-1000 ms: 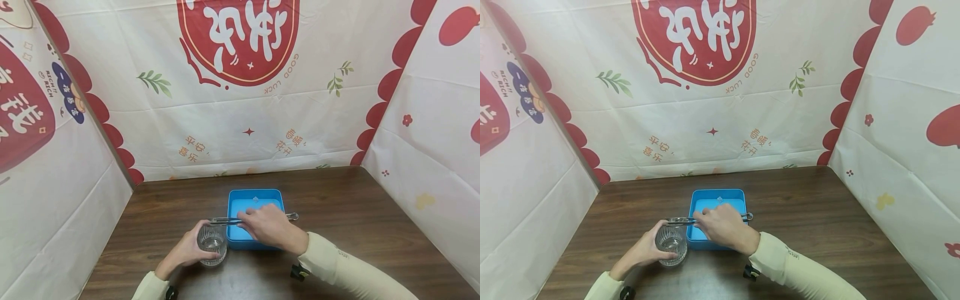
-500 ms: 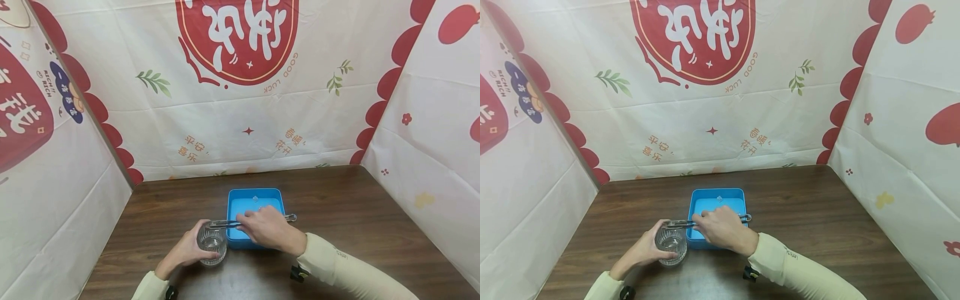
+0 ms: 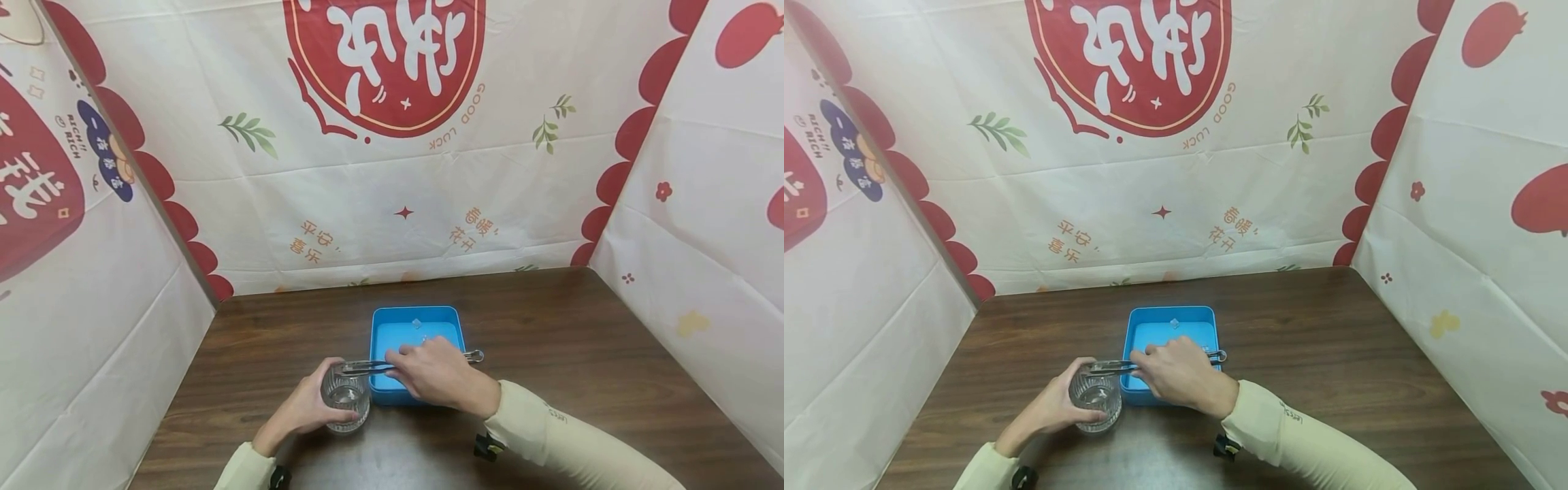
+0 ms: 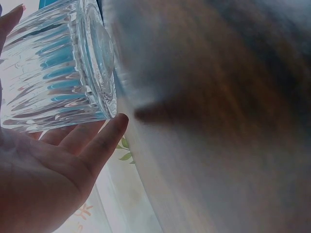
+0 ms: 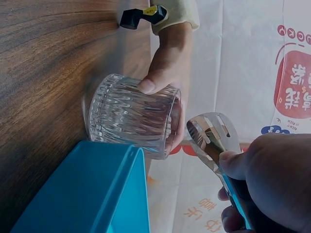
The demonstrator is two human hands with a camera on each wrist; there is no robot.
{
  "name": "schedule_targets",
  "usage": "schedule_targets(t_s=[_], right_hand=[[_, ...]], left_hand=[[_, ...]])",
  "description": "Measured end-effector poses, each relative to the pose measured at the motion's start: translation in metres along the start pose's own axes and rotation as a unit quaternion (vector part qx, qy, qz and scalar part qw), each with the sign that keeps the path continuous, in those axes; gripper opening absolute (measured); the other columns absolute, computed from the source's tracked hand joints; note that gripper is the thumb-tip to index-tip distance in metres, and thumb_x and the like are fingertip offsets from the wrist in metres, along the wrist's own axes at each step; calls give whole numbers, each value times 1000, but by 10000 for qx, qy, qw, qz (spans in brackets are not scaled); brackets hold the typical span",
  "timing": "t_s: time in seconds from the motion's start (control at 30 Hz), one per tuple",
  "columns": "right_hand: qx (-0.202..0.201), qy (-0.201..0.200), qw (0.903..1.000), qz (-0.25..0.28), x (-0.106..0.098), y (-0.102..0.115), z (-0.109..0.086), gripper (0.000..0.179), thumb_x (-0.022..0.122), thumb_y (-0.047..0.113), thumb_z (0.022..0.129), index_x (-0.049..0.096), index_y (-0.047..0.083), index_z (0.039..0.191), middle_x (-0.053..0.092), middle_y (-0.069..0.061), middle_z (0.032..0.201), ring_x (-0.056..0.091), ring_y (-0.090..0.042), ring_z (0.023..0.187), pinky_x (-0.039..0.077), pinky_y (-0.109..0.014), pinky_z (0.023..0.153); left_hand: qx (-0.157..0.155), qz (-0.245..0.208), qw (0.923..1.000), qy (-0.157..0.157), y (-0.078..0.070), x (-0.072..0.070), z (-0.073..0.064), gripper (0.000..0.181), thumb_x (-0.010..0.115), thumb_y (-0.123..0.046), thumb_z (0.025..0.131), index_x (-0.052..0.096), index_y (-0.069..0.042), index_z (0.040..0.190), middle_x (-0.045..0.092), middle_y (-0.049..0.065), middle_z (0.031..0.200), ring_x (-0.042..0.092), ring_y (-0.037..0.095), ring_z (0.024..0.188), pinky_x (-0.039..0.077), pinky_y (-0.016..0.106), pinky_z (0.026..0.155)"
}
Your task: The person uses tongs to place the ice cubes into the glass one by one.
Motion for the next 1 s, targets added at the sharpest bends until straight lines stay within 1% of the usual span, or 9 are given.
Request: schedule_targets(t_s=[0.2, 0.5, 0.67, 0.87, 1.0], right_hand=[[57, 115, 9999, 32, 2, 0, 0, 21, 58, 42, 98, 61, 21, 95, 52, 8, 66, 29, -8, 45, 20, -19, 40], [46, 108, 9999, -39, 4, -1, -1, 22, 59, 43, 98, 60, 21, 94, 52, 9, 66, 30, -8, 45, 20, -19, 40], [43, 42, 10000, -3, 3, -2, -2, 22, 61, 43, 96, 59, 21, 94, 52, 9, 66, 30, -7, 45, 21, -19, 40], [23, -61, 10000, 22, 3, -5, -4, 22, 62, 43, 95, 60, 21, 95, 52, 8, 67, 31, -7, 47, 21, -18, 40], [51, -158, 9999, 29, 2, -10, -7, 23, 62, 44, 95, 60, 21, 97, 52, 8, 68, 32, -6, 46, 22, -18, 40]], left_hand=[[34, -17, 10000, -20, 1, 0, 0, 95, 89, -51, 65, 42, -17, 139, 63, 2, 115, 60, 16, 100, 50, 44, 87], [57, -13, 10000, -23, 1, 0, 1, 97, 89, -54, 64, 42, -17, 140, 63, 1, 116, 60, 17, 101, 50, 43, 87], [72, 15, 10000, -24, 0, 0, 0, 93, 89, -53, 64, 42, -21, 138, 63, -1, 114, 61, 16, 99, 51, 40, 86], [255, 105, 9995, -159, -3, -2, 0, 94, 91, -50, 62, 44, -18, 137, 67, 0, 108, 64, 16, 96, 51, 37, 83], [253, 138, 9994, -176, -3, -2, 0, 94, 91, -50, 61, 45, -18, 136, 67, 1, 107, 64, 17, 95, 51, 37, 83]])
Point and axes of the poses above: each hand's wrist, its own z-axis towards the middle knuckle, its own x-axis out of the palm, y = z × x, the point moved 8 cm from there along z, towards the middle knuckle
